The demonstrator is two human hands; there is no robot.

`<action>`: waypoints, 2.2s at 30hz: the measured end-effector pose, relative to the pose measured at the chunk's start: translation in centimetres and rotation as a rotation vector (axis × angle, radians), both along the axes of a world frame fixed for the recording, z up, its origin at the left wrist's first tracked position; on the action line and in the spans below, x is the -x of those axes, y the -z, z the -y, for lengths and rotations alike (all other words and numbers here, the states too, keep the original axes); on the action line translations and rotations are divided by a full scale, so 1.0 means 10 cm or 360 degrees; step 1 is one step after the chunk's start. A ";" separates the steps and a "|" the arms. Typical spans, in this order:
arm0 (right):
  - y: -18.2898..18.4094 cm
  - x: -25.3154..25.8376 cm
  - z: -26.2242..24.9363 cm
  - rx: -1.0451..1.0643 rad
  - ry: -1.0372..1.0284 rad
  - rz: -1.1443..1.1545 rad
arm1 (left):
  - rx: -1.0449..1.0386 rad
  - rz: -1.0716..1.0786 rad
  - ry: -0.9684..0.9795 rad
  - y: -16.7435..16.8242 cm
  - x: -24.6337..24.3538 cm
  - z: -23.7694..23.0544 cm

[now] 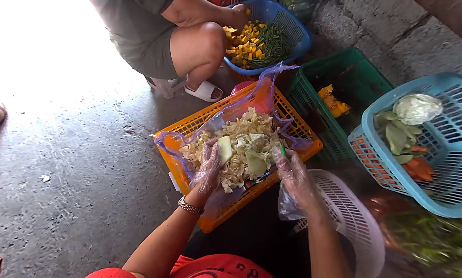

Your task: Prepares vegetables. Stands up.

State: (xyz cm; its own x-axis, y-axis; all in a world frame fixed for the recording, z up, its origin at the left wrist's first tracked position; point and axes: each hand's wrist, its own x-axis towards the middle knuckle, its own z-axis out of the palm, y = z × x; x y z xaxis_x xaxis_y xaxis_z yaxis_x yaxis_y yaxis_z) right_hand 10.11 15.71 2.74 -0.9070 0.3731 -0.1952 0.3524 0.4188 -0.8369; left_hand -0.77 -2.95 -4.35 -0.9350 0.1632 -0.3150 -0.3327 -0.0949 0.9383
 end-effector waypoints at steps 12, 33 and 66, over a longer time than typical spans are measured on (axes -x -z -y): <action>0.31 -0.27 0.82 -0.0404 0.0066 -0.0356 | -0.0254 0.0067 0.0053 -0.41 -0.09 -0.20; 0.09 0.10 0.52 0.0067 0.0138 0.0164 | -0.0427 0.0184 0.0338 -0.58 -0.37 -0.31; 0.26 -0.55 0.64 -0.0334 0.0243 -0.0279 | -0.0241 0.0106 0.0266 -0.45 -0.27 -0.65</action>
